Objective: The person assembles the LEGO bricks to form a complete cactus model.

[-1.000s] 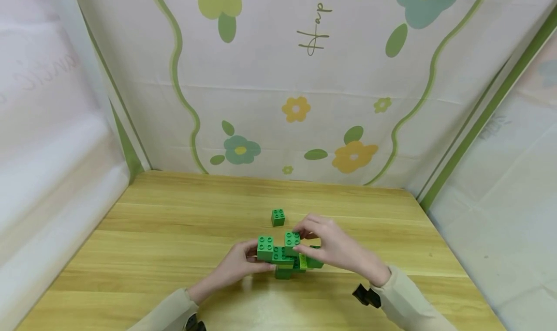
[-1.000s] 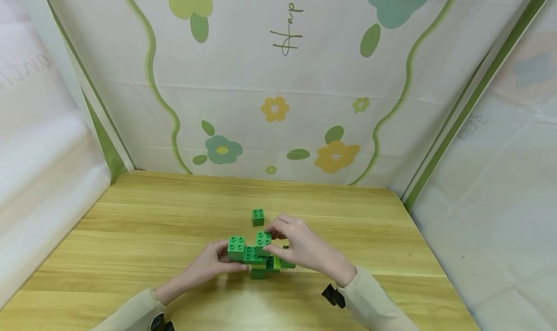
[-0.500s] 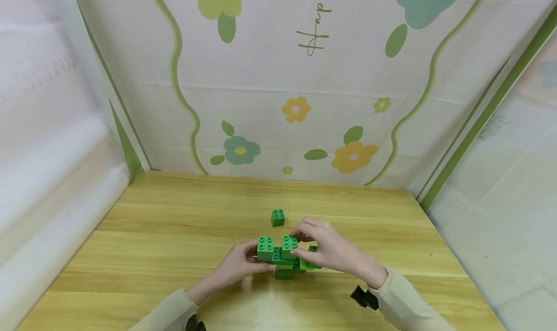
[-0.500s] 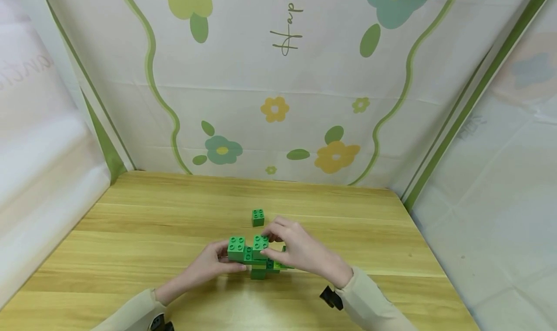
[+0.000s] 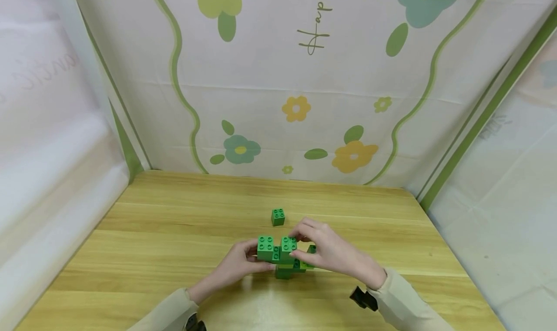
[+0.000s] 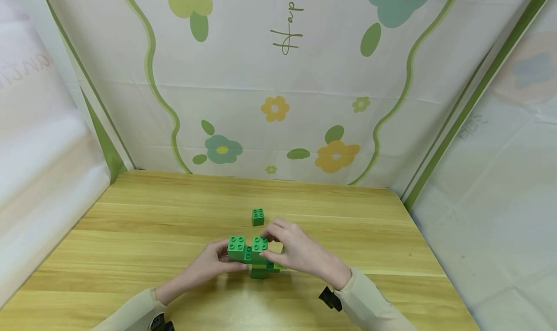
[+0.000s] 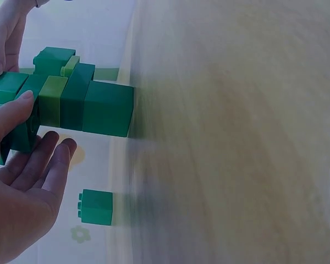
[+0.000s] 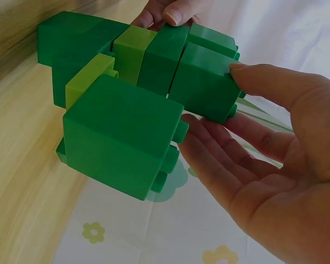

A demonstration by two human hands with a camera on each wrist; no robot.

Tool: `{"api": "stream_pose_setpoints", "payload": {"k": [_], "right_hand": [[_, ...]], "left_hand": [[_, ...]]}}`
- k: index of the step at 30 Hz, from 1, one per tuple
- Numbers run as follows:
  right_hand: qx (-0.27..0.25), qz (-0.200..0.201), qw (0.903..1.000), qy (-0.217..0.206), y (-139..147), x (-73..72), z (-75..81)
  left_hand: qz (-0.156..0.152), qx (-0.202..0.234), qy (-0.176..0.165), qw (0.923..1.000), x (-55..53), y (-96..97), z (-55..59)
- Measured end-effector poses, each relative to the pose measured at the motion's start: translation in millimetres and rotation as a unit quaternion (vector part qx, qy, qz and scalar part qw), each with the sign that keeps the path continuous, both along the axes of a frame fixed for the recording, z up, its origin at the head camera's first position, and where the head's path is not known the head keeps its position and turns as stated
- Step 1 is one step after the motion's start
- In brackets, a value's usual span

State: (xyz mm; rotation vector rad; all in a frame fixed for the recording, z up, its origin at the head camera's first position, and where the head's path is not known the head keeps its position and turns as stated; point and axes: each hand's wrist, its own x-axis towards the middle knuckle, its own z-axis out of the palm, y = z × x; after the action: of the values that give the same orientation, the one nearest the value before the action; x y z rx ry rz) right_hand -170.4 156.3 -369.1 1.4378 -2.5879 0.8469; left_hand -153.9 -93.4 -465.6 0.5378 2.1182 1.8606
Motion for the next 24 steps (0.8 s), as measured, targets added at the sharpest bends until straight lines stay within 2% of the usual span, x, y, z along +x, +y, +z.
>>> {"api": "stream_pose_setpoints", "payload": {"k": [9,24], "right_hand": [[-0.005,0.013,0.9999,-0.006,-2.3,-2.2,-1.6],[0.009,0.004,0.9998,-0.015,-6.1,-3.5,3.4]], "left_hand": [[0.003,-0.002,-0.003,1.0000,0.5,0.1,0.5],[-0.002,-0.004,0.003,1.0000,-1.2,-0.2,4.0]]}}
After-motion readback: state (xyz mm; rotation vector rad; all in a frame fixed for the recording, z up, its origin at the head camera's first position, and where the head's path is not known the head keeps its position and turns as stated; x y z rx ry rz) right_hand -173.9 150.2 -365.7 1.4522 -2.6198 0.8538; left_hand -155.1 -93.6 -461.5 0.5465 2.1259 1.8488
